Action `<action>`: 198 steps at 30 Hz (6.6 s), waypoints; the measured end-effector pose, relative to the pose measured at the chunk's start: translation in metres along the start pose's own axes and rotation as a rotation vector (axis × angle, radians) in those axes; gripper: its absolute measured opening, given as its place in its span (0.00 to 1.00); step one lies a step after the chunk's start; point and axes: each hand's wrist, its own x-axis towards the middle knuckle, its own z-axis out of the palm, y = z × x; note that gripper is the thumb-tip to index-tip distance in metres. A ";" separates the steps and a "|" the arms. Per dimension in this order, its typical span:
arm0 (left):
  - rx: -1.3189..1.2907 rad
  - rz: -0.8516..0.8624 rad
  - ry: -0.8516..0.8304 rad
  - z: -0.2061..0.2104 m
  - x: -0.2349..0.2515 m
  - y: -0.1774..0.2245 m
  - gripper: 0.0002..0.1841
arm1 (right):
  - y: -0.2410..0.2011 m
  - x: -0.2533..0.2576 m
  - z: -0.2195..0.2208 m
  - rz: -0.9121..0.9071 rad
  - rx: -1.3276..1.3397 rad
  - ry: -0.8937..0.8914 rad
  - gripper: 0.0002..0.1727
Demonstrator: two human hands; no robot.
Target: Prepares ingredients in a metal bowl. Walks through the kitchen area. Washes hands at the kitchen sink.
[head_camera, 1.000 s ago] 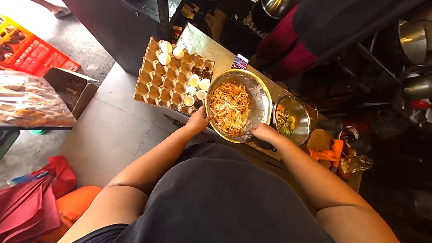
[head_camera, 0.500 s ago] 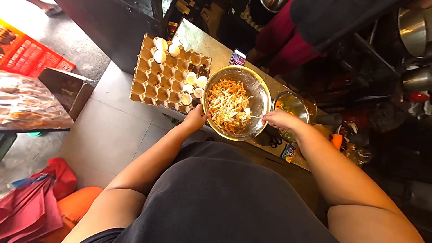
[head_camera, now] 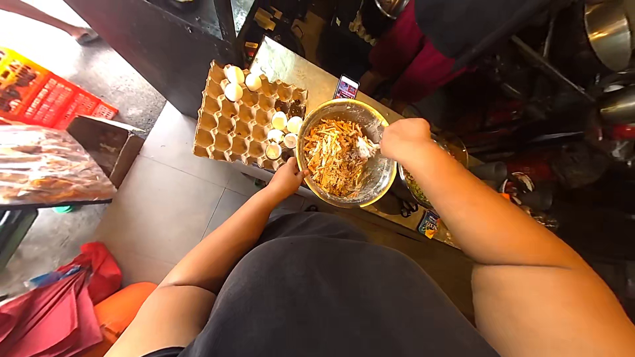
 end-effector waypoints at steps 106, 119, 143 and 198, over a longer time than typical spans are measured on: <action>-0.039 0.010 -0.010 0.000 -0.002 0.003 0.28 | 0.035 -0.034 0.055 -0.011 0.038 -0.014 0.24; 0.005 0.018 -0.032 -0.002 0.001 0.006 0.27 | -0.081 -0.018 0.109 -0.208 0.670 -0.181 0.26; 0.008 0.027 -0.051 -0.005 0.000 0.006 0.26 | 0.046 -0.003 0.030 0.042 0.639 0.205 0.29; -0.106 -0.012 0.024 0.003 -0.005 0.005 0.26 | 0.001 0.033 0.026 -0.074 0.174 0.127 0.17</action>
